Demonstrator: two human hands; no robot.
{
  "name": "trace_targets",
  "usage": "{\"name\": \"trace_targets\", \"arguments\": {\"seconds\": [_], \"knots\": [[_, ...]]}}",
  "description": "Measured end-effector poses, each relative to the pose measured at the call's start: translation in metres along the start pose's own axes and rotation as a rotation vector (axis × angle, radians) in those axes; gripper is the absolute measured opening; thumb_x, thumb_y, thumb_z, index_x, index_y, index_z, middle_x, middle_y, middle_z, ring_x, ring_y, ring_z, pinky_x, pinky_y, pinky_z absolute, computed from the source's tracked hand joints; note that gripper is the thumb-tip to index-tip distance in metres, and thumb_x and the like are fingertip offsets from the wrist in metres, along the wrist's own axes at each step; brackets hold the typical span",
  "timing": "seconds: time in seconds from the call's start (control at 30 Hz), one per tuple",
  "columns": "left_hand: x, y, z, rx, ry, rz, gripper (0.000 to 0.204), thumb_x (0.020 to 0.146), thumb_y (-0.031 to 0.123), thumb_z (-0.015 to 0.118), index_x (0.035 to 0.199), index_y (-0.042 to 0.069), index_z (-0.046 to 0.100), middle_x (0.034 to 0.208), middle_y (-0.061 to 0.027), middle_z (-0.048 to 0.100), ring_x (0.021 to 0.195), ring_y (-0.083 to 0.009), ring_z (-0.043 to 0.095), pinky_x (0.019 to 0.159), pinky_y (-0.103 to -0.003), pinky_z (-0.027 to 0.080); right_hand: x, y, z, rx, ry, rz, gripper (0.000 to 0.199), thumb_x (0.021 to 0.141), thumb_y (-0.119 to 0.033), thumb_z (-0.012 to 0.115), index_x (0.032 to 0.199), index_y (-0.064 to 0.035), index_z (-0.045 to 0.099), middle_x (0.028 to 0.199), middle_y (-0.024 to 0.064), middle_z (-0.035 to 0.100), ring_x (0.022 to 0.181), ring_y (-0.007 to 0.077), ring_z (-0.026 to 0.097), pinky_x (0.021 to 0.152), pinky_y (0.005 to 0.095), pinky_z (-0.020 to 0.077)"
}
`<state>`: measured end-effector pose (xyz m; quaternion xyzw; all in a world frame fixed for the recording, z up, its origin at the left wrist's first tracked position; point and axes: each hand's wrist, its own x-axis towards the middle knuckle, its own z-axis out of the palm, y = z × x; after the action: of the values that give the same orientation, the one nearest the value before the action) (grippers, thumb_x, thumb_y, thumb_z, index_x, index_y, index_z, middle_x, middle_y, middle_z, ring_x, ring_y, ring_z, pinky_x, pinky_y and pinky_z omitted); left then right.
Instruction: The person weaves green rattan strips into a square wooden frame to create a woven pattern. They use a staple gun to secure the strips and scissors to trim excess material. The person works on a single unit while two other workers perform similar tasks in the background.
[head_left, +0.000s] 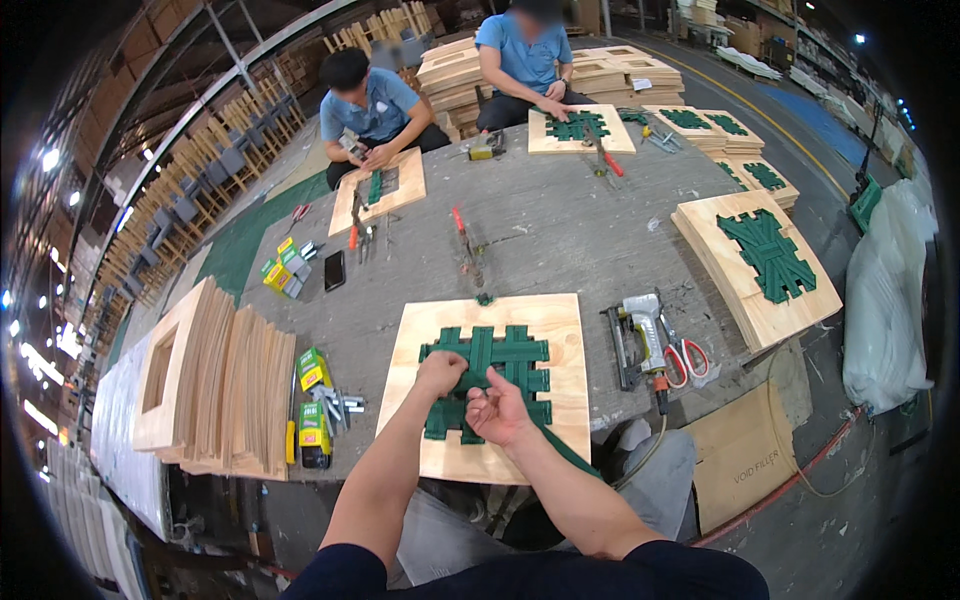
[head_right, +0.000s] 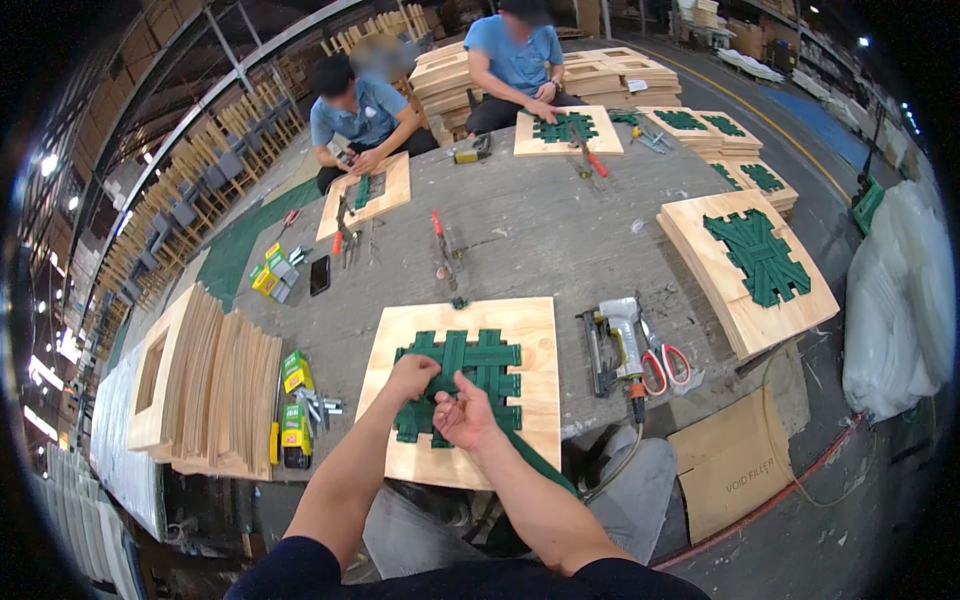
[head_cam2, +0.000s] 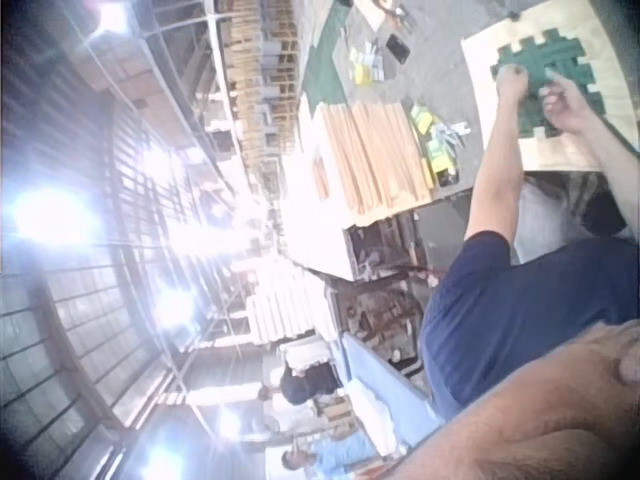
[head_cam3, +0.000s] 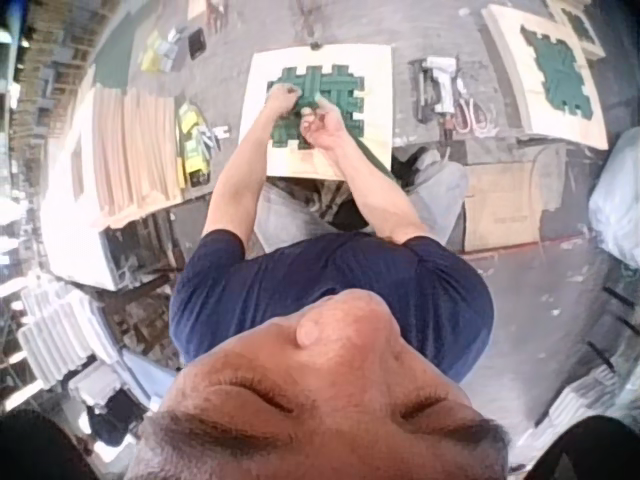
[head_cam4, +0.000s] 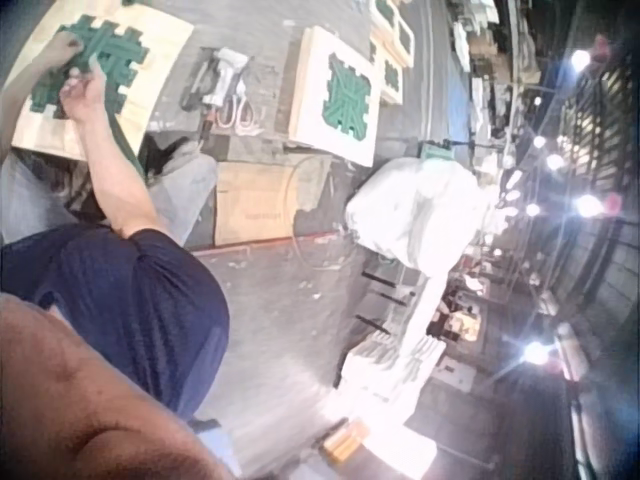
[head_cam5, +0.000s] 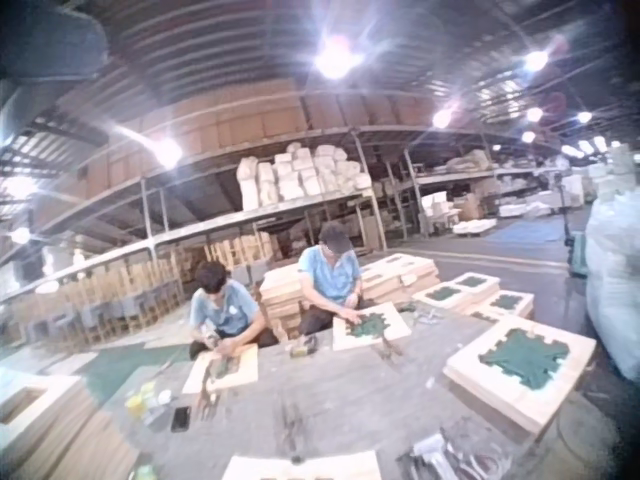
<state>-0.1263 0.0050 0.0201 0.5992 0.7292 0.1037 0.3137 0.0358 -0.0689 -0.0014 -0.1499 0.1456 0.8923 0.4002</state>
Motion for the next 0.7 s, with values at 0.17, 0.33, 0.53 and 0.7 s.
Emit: {"name": "trace_targets", "arguments": {"seconds": [0.17, 0.33, 0.53, 0.7], "knots": [[0.005, 0.002, 0.003, -0.172, -0.080, 0.034, 0.029, 0.094, 0.025, 0.069, 0.111, 0.004, 0.078, 0.078, -0.0102, 0.073, 0.052, -0.0179, 0.065, 0.047, -0.034, 0.053, 0.020, -0.019, -0.005, -0.085, 0.024, 0.094, 0.048, 0.098, -0.056, 0.064, 0.101, -0.0082, 0.056, 0.074, 0.0017, 0.060, 0.057, 0.0142, 0.057, 0.053, 0.0292, 0.0483], [0.008, 0.008, -0.001, -0.196, -0.145, -0.026, 0.025, 0.092, 0.020, 0.071, 0.106, 0.001, 0.077, 0.069, -0.0070, 0.067, 0.050, -0.0162, 0.060, 0.045, -0.032, 0.050, 0.020, -0.026, -0.010, -0.123, 0.006, 0.192, 0.051, 0.096, -0.059, 0.066, 0.098, -0.0092, 0.055, 0.073, -0.0006, 0.056, 0.059, 0.0130, 0.055, 0.054, 0.0284, 0.0479], [0.007, 0.009, 0.002, -0.332, -0.135, -0.098, 0.012, 0.090, 0.013, 0.071, 0.094, 0.001, 0.074, 0.072, -0.0062, 0.066, 0.051, -0.0139, 0.057, 0.043, -0.030, 0.047, 0.018, -0.024, -0.008, -0.121, -0.010, 0.176, 0.051, 0.098, -0.058, 0.063, 0.100, -0.0076, 0.055, 0.074, 0.0005, 0.058, 0.060, 0.0144, 0.056, 0.057, 0.0302, 0.0493], [0.010, 0.014, 0.006, -0.337, -0.070, -0.134, 0.011, 0.089, 0.011, 0.072, 0.095, 0.002, 0.073, 0.074, -0.0059, 0.067, 0.051, -0.0147, 0.057, 0.044, -0.031, 0.047, 0.028, -0.011, -0.011, -0.033, -0.108, 0.053, 0.052, 0.101, -0.055, 0.059, 0.099, -0.0032, 0.059, 0.077, 0.0035, 0.064, 0.064, 0.0166, 0.059, 0.063, 0.0324, 0.0526]]}}
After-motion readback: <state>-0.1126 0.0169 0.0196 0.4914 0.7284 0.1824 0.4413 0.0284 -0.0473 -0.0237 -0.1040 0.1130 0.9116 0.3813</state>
